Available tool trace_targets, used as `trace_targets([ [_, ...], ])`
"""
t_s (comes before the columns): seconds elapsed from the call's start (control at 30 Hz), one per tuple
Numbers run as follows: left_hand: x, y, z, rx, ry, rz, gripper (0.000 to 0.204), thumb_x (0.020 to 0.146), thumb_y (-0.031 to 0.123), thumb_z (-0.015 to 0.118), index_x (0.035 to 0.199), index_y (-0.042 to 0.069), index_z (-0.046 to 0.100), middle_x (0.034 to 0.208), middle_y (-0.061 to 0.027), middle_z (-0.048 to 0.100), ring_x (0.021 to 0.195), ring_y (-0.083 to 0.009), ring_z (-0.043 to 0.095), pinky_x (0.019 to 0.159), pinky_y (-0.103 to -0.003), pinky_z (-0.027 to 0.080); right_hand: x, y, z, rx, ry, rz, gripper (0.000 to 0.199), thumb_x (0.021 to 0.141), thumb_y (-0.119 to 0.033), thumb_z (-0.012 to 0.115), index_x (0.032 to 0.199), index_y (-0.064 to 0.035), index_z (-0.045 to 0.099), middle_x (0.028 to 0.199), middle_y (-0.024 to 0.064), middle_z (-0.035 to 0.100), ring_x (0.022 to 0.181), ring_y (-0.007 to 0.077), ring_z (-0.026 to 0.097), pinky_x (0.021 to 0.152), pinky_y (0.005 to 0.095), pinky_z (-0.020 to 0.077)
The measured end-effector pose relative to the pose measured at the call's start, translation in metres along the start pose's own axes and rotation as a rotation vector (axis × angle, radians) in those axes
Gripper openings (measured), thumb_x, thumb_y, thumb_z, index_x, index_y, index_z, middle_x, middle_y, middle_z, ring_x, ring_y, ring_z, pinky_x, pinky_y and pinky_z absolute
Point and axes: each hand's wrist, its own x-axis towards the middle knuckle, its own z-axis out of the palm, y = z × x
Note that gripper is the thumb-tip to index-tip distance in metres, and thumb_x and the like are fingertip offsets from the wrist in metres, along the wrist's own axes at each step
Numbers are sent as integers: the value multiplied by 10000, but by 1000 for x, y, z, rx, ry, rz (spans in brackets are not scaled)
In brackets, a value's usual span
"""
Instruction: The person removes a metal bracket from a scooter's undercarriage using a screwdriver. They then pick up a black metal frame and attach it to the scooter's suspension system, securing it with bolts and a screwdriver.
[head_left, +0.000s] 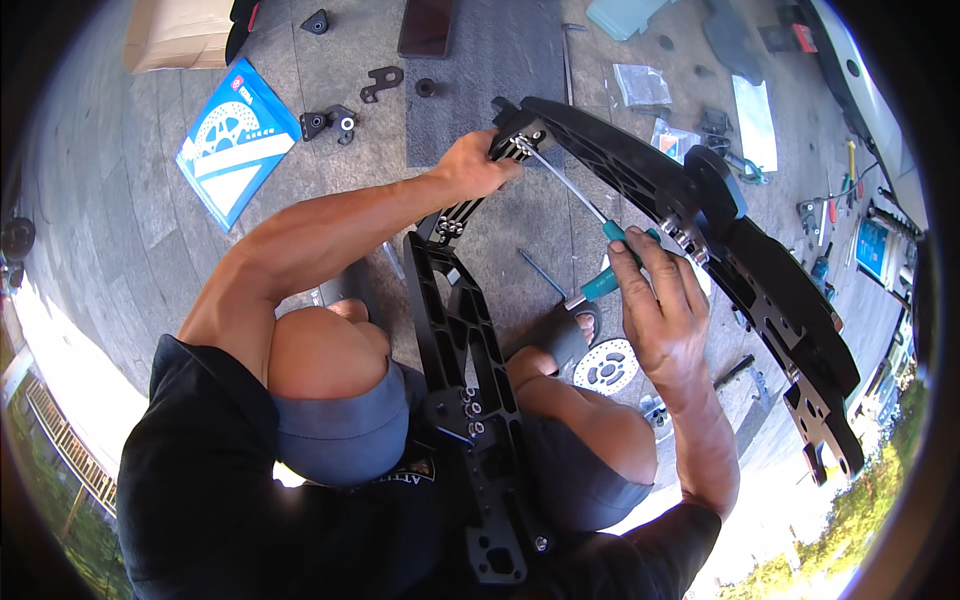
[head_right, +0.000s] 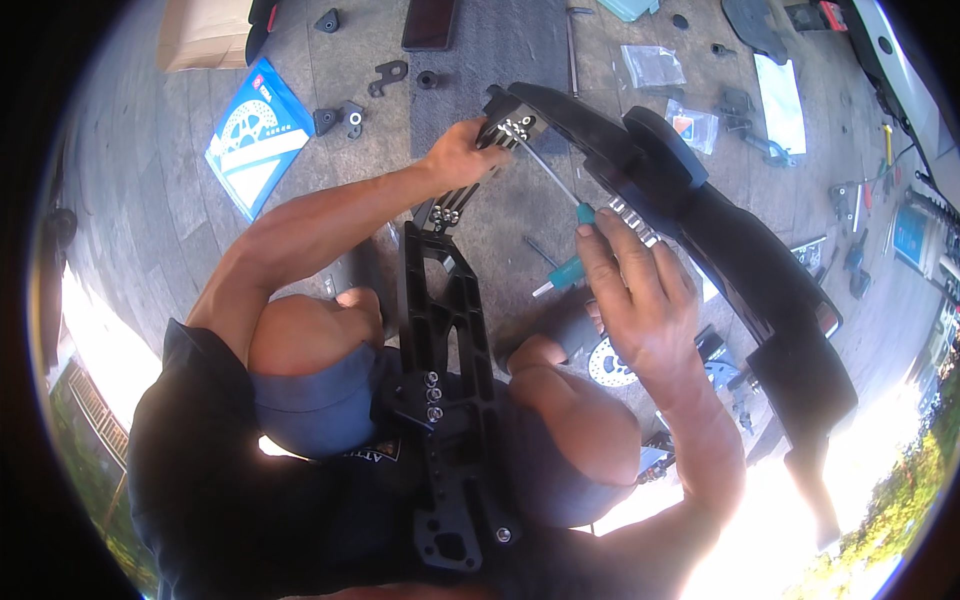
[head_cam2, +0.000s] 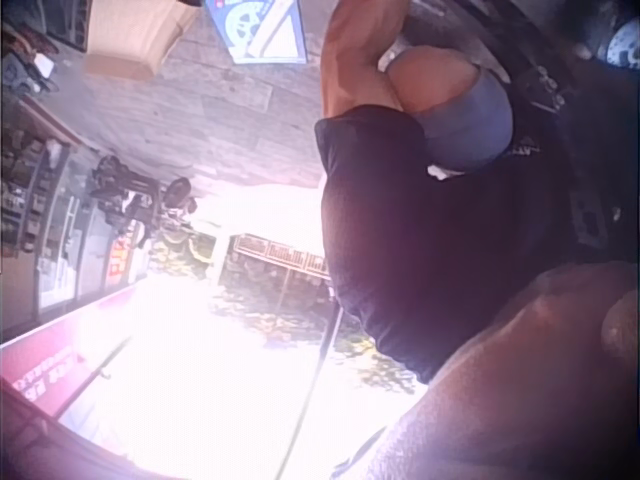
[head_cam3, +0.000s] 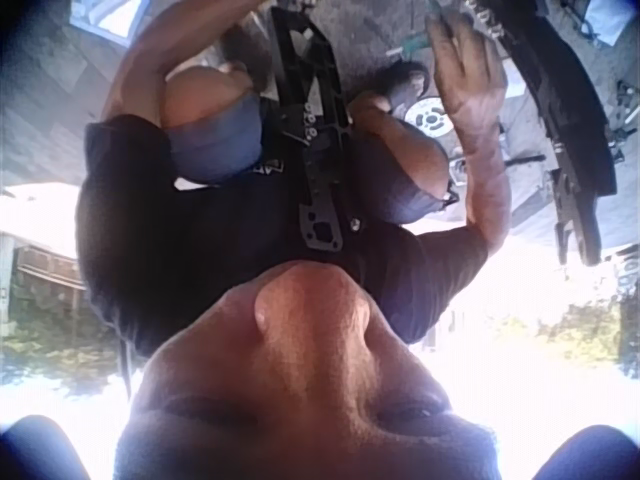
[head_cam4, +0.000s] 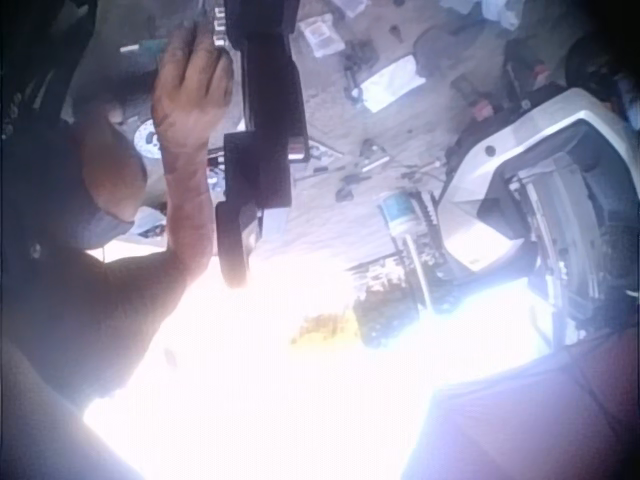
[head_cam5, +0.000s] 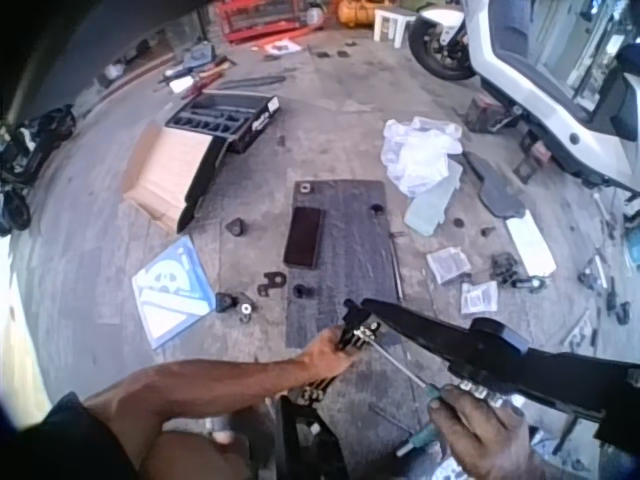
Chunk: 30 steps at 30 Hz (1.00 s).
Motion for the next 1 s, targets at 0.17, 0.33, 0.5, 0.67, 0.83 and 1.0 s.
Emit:
trace_targets([
  [0.17, -3, 0, -2, 8, 59, 4, 311, 809, 207, 643, 1028, -11, 607, 831, -79, 643, 794, -172, 605, 722, -320, 474, -10, -10, -1, 518, 118, 263, 321, 810, 30, 659, 1129, 52, 625, 1355, 230, 478, 1117, 311, 595, 885, 350, 529],
  [0.33, -2, 4, 1, 65, 70, 27, 326, 816, 235, 628, 1032, -9, 610, 838, -79, 630, 797, -172, 590, 719, -321, 469, -28, -32, 40, 1148, 457, 723, 440, 867, 98, 589, 1267, -7, 438, 1356, 154, 420, 1081, 261, 613, 883, 341, 536],
  [0.5, -1, 5, 4, -63, 5, -16, 319, 835, 233, 628, 1030, -19, 611, 843, -80, 624, 791, -172, 587, 716, -323, 470, -34, -25, 46, 1596, 417, 1113, 422, 955, -130, 582, 1302, 18, 394, 1136, 164, 572, 946, 270, 664, 781, 355, 566],
  [0.67, -3, 2, 6, -9, 57, -6, 412, 862, 274, 613, 1129, -37, 581, 845, -92, 631, 777, -170, 600, 704, -323, 487, -28, -25, 23, 1035, 196, 863, 329, 1012, -279, 439, 1086, 34, 509, 721, 96, 604, 615, 138, 598, 569, 241, 479],
  [0.83, -5, 2, 7, -236, -42, -4, 478, 874, 325, 597, 1156, -59, 567, 867, -85, 630, 767, -165, 602, 697, -322, 488, -27, -19, 34, 555, 210, 614, 248, 967, -93, 451, 1151, 54, 527, 770, 89, 622, 631, 123, 601, 581, 251, 495],
  [1.0, -9, 5, 1, -184, -27, -10, 515, 868, 355, 603, 1154, -72, 564, 882, -92, 624, 779, -157, 602, 690, -310, 482, -30, -3, 51, 348, 242, 441, 234, 939, -45, 490, 1146, 39, 556, 771, 112, 630, 676, 205, 638, 618, 302, 516],
])
